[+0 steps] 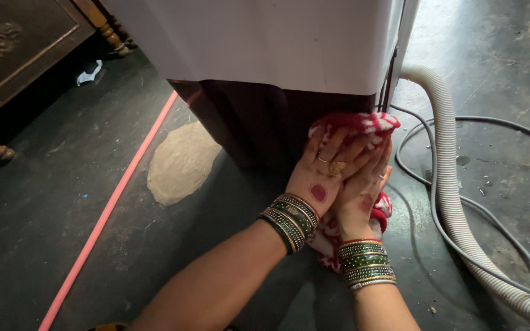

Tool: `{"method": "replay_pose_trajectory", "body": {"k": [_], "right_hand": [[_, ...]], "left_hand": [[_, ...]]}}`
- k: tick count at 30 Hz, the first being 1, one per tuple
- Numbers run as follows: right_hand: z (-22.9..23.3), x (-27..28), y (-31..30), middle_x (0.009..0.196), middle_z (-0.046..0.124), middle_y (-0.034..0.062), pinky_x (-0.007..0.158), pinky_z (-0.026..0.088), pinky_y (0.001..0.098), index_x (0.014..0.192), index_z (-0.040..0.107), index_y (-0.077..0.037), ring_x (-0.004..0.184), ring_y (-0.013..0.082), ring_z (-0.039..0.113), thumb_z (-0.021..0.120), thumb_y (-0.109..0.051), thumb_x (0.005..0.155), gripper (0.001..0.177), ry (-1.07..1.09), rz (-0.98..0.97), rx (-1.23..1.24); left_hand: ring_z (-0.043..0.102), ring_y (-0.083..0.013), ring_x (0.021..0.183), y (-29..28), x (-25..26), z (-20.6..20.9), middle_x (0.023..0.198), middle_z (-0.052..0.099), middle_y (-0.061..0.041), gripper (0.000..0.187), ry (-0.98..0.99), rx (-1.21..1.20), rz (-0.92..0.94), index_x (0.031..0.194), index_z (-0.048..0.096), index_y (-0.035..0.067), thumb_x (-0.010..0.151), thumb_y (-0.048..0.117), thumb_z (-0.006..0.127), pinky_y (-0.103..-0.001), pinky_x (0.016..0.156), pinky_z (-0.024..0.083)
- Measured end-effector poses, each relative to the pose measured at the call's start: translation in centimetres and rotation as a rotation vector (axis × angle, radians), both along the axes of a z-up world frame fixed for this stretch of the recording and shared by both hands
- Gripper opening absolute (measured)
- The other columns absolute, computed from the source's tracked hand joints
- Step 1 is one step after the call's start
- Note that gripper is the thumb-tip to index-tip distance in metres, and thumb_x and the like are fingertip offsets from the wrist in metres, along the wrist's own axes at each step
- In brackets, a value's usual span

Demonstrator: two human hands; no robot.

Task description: The person wipes the exterior surfaces and control panel of a washing machine using a red and white cloth.

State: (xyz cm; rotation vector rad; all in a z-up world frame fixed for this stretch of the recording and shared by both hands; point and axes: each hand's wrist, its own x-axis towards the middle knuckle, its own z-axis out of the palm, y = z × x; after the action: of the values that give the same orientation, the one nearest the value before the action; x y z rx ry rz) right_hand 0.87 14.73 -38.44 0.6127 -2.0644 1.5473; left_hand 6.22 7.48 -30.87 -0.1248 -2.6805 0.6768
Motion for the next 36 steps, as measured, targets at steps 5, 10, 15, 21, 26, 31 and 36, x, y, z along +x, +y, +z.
{"method": "replay_pose_trajectory", "body": {"k": [5,10,15,21,26,31,36], "right_hand": [[-0.7,0.3,0.1,0.16,0.03,0.0341,0.118,0.031,0.0539,0.157,0.023,0.01,0.146,0.0492,0.036,0.068,-0.031,0.096,0.086,0.039,-0.041,0.048],[-2.0,0.6,-0.1,0.158,0.033,0.0375,0.116,0.034,0.0525,0.157,0.021,0.013,0.141,0.0501,0.041,0.065,-0.026,0.097,0.084,0.001,-0.047,0.029],[-0.4,1.6,0.8,0.148,0.051,0.032,0.108,0.046,0.052,0.157,0.03,0.007,0.13,0.0475,0.055,0.053,-0.023,0.108,0.062,-0.106,0.025,-0.102],[10.7,1.2,3.3,0.15,0.051,0.0274,0.115,0.045,0.051,0.159,0.035,0.0,0.135,0.0459,0.053,0.055,-0.021,0.11,0.057,0.291,-0.13,-0.137],[24.9,-2.9,5.4,0.157,0.039,0.0246,0.128,0.033,0.0425,0.159,0.03,-0.004,0.148,0.0408,0.038,0.055,-0.008,0.106,0.058,0.591,-0.14,-0.066],[32.4,-6.7,5.3,0.142,0.06,0.0237,0.115,0.044,0.0439,0.147,0.048,0.0,0.132,0.0427,0.056,0.06,-0.009,0.098,0.051,0.255,0.212,0.019],[27.9,-6.5,3.8,0.161,0.04,0.0235,0.129,0.043,0.0372,0.162,0.021,-0.002,0.151,0.0396,0.046,0.058,-0.001,0.098,0.074,0.477,0.269,-0.167]], "left_hand": [[0.018,-0.0293,0.156,-0.5,0.0,-1.9,0.17,0.021,0.001,0.068,-0.027,-0.029,0.03,0.164,0.021,0.034,0.101,0.033,0.047,-0.058,0.13,0.014],[0.018,-0.0285,0.157,-1.4,-0.4,-4.6,0.17,0.021,0.003,0.066,-0.035,-0.006,0.032,0.163,0.021,0.036,0.101,0.034,0.045,-0.058,0.131,0.013],[0.023,-0.0352,0.154,-1.5,0.2,-4.0,0.167,0.03,-0.001,0.062,-0.094,0.012,-0.057,0.16,0.034,0.03,0.1,0.036,0.045,-0.062,0.126,0.015],[0.029,-0.0398,0.153,0.7,1.9,7.9,0.164,0.033,-0.017,0.054,0.218,0.17,-0.215,0.155,0.048,0.032,0.101,0.032,0.052,-0.064,0.127,0.021],[0.032,-0.0376,0.152,0.7,-1.4,22.4,0.165,0.033,-0.013,0.06,0.603,-0.038,-0.239,0.161,0.04,0.037,0.107,0.028,0.063,-0.06,0.126,0.025],[0.039,-0.0346,0.147,-0.4,-4.0,30.6,0.156,0.046,-0.007,0.072,0.311,0.125,-0.023,0.159,0.038,0.039,0.097,0.013,0.063,-0.058,0.122,0.031],[0.02,-0.043,0.156,-0.5,-4.0,26.6,0.166,0.025,-0.016,0.079,0.428,0.112,-0.096,0.158,0.037,0.041,0.09,0.023,0.073,-0.06,0.132,0.02]]}}
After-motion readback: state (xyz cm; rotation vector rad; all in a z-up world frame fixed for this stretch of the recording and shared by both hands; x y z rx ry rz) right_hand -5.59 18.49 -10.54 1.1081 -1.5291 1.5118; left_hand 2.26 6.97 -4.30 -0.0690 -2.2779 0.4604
